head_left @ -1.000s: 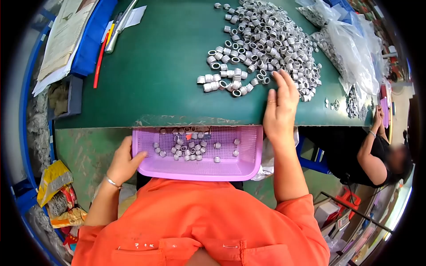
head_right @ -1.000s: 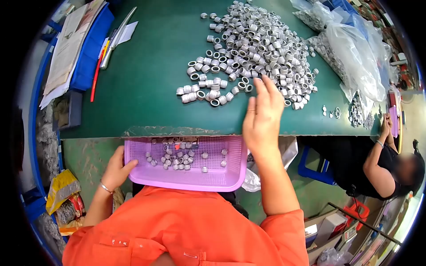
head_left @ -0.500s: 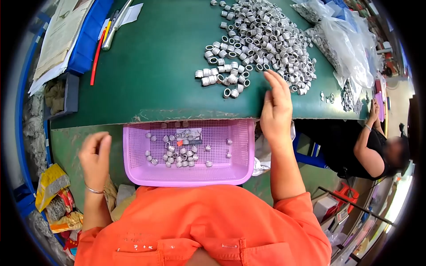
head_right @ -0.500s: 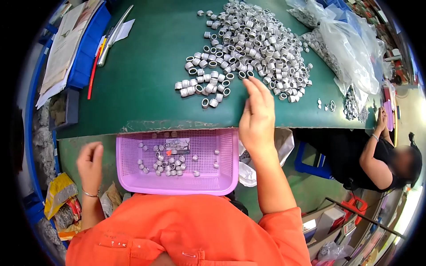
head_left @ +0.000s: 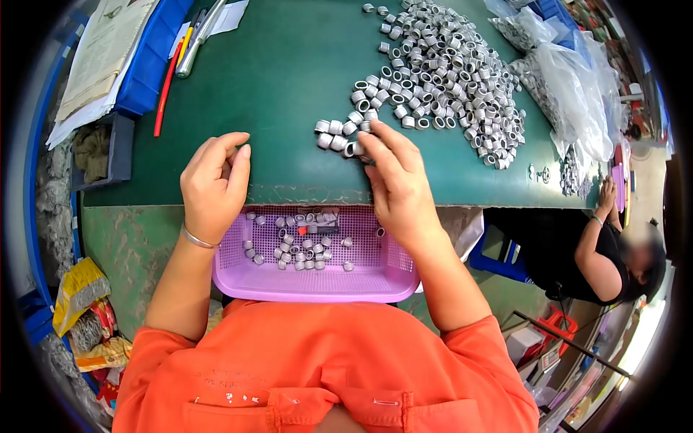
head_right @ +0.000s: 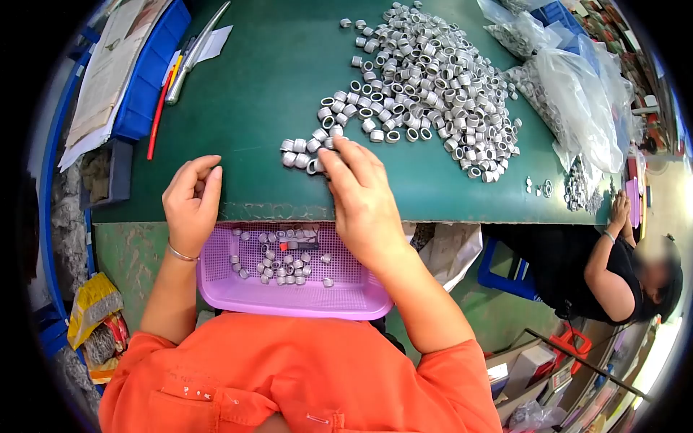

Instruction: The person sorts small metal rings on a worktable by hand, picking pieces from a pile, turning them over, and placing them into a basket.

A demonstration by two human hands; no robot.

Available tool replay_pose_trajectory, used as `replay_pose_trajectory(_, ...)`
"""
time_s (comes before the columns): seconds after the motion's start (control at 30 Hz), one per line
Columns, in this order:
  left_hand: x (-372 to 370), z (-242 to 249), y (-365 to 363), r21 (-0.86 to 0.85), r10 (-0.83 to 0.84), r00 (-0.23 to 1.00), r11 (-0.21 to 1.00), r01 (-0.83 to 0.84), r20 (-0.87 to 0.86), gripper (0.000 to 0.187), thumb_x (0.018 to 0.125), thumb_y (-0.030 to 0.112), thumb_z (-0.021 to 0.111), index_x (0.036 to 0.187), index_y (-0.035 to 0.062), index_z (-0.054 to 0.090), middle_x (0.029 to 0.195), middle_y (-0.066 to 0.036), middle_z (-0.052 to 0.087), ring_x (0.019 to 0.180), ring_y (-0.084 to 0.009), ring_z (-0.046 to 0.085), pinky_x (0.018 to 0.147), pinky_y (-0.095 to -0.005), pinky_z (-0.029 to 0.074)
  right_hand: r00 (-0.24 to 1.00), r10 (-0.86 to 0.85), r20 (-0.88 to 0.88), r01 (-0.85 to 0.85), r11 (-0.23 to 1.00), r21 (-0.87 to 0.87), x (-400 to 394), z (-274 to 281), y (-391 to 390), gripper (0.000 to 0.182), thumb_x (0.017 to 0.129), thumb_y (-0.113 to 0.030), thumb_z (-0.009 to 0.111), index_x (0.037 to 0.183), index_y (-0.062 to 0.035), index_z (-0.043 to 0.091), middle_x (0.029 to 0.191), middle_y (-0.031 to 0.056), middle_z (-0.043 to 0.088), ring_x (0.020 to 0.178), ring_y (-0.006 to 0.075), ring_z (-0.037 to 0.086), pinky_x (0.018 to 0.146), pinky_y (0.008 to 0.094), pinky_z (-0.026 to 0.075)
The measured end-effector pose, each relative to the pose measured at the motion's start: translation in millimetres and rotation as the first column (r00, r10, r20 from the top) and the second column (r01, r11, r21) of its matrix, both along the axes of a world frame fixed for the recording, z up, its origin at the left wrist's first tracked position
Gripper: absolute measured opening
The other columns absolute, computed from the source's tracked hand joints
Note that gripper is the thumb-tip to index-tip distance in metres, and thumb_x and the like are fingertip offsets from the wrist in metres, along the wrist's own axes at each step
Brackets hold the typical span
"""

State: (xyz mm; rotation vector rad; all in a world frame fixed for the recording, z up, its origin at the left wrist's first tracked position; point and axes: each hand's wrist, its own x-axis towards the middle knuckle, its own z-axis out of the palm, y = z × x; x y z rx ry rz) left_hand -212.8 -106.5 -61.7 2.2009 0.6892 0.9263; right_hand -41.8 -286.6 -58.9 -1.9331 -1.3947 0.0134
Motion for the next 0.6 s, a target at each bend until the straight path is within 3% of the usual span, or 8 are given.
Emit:
replay_pose_trajectory(0.07, -1, 0, 0, -0.013, -0.012, 1.0, 1.0, 0.013, 0.01, 0.013, 0.084, -0.001, 0.063, 0.097, -0.0024, 0.064, 0.078, -0.002, 0.058, 0.059, -0.0031, 0.046, 0.05, -0.018, 0.038, 0.999, 0.044, -0.025, -0.044, 0.999, 0.009, 0, 0, 8, 0.045, 0.078, 0.004, 0.061, 0.122, -0.0003, 0.053, 0.13, 0.0219, 0.046, 0.119, 0.0401, 0.045, 0.1, 0.0437, 0.039)
replay_pose_trajectory(0.17, 2, 2, -1, 0.008, 0.002, 1.0, 1.0, -0.003, 0.01, 0.012, 0.082, -0.003, 0.063, 0.094, -0.0026, 0.063, 0.071, -0.005, 0.055, 0.056, -0.0084, 0.049, 0.049, -0.0215, 0.041, 0.999, -0.043, 0.034, 0.042, 0.999, 0.02, -2, 2, 20, 0.044, 0.079, -0.001, 0.063, 0.122, 0.0024, 0.052, 0.131, 0.0245, 0.045, 0.121, 0.0423, 0.043, 0.102, 0.0449, 0.037)
replay_pose_trajectory(0.2, 2, 2, -2, 0.0, 0.017, 1.0, 1.0, -0.017, 0.016, 0.011, 0.082, -0.003, 0.063, 0.093, -0.0026, 0.063, 0.071, -0.005, 0.055, 0.056, -0.0083, 0.049, 0.049, -0.0215, 0.041, 0.999, 0.004, 0.044, -0.003, 1.0, -0.012, -2, 2, 23, 0.045, 0.081, -0.008, 0.065, 0.122, 0.0046, 0.051, 0.132, 0.0267, 0.043, 0.124, 0.0438, 0.04, 0.103, 0.0458, 0.035)
replay_pose_trajectory(0.37, 3, 3, -2, 0.026, 0.016, 1.0, 1.0, -0.016, 0.011, 0.01, 0.082, -0.004, 0.062, 0.092, -0.003, 0.063, 0.071, -0.005, 0.056, 0.055, -0.0083, 0.048, 0.048, -0.0216, 0.04, 0.985, 0.13, 0.111, -0.124, 0.991, -0.058, 3, 9, 39, 0.044, 0.081, -0.013, 0.064, 0.12, 0.0029, 0.053, 0.133, 0.0216, 0.046, 0.124, 0.0418, 0.041, 0.103, 0.0456, 0.036)
replay_pose_trajectory(0.43, 3, 3, -3, 0.003, 0.017, 1.0, 1.0, -0.017, 0.009, 0.009, 0.082, -0.004, 0.062, 0.092, -0.0028, 0.063, 0.072, -0.005, 0.056, 0.055, -0.0084, 0.048, 0.048, -0.0216, 0.04, 0.992, -0.005, 0.124, -0.002, 0.998, 0.063, 17, 13, 36, 0.038, 0.081, -0.009, 0.063, 0.117, 0.0005, 0.057, 0.126, 0.0208, 0.051, 0.118, 0.0407, 0.046, 0.101, 0.0451, 0.038)
replay_pose_trajectory(0.5, 2, 3, -3, 0.007, 0.032, 0.999, 0.999, -0.032, 0.007, 0.009, 0.082, -0.004, 0.062, 0.091, -0.0026, 0.063, 0.071, -0.004, 0.056, 0.054, -0.0082, 0.048, 0.048, -0.0216, 0.039, 0.933, -0.259, 0.251, 0.219, 0.96, 0.176, 48, 11, 17, 0.029, 0.081, -0.003, 0.06, 0.109, -0.0042, 0.063, 0.114, 0.0189, 0.056, 0.101, 0.0369, 0.053, 0.091, 0.0437, 0.042)
replay_pose_trajectory(0.57, 3, 1, -4, 0.035, 0.04, 0.999, 0.999, -0.04, 0.016, 0.009, 0.082, -0.004, 0.062, 0.091, -0.0025, 0.064, 0.07, -0.004, 0.055, 0.054, -0.008, 0.048, 0.047, -0.0214, 0.039, 0.893, -0.311, 0.326, 0.304, 0.95, 0.072, 64, 6, -3, 0.031, 0.08, -0.001, 0.059, 0.11, -0.0056, 0.063, 0.113, 0.014, 0.058, 0.102, 0.0352, 0.052, 0.089, 0.043, 0.041)
replay_pose_trajectory(0.6, 4, 0, -4, 0.063, 0.036, 0.999, 0.997, -0.038, 0.03, 0.009, 0.082, -0.004, 0.062, 0.09, -0.0025, 0.064, 0.07, -0.004, 0.055, 0.054, -0.0077, 0.047, 0.047, -0.0213, 0.038, 0.91, -0.263, 0.319, 0.264, 0.964, 0.041, 62, 4, -6, 0.032, 0.079, 0.0, 0.059, 0.111, -0.006, 0.063, 0.113, 0.0131, 0.058, 0.103, 0.0347, 0.052, 0.09, 0.0427, 0.041)
